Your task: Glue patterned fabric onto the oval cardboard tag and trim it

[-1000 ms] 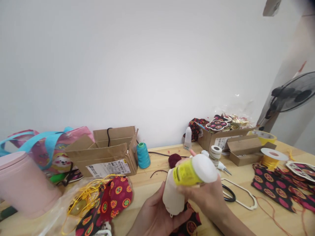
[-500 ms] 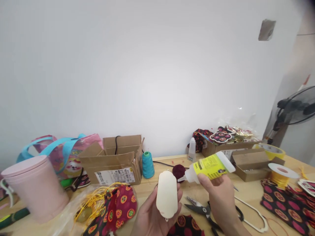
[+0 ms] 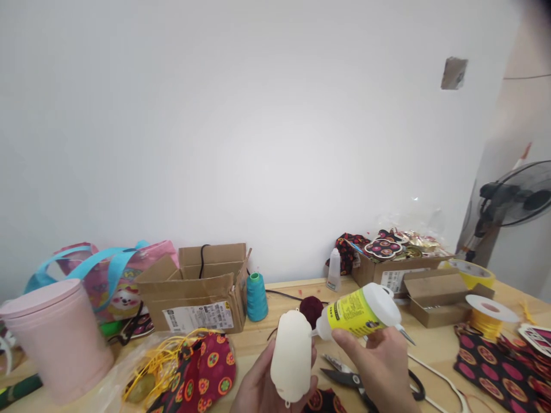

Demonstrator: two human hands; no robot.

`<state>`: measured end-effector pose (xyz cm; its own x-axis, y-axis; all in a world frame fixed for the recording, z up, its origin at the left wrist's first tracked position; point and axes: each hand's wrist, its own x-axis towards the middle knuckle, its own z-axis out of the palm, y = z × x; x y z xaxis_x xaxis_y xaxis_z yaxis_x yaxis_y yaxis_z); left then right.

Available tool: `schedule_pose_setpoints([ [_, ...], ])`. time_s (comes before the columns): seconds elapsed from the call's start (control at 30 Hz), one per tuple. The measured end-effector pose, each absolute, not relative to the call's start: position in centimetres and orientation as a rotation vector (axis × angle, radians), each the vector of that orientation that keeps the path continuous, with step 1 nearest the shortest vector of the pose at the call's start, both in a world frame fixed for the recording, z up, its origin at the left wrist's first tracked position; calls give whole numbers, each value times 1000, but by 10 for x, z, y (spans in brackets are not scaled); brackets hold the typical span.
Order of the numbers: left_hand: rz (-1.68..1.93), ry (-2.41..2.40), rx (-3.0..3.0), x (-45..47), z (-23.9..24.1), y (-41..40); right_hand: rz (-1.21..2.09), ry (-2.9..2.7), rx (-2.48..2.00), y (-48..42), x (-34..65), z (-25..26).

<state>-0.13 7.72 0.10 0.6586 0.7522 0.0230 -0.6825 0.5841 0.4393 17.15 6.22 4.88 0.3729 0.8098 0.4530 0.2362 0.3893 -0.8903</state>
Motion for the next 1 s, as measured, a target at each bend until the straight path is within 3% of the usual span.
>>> schedule_pose_setpoints([
  [1.0, 917, 217, 301, 5, 12, 73, 673, -1182, -934, 54, 161, 47],
])
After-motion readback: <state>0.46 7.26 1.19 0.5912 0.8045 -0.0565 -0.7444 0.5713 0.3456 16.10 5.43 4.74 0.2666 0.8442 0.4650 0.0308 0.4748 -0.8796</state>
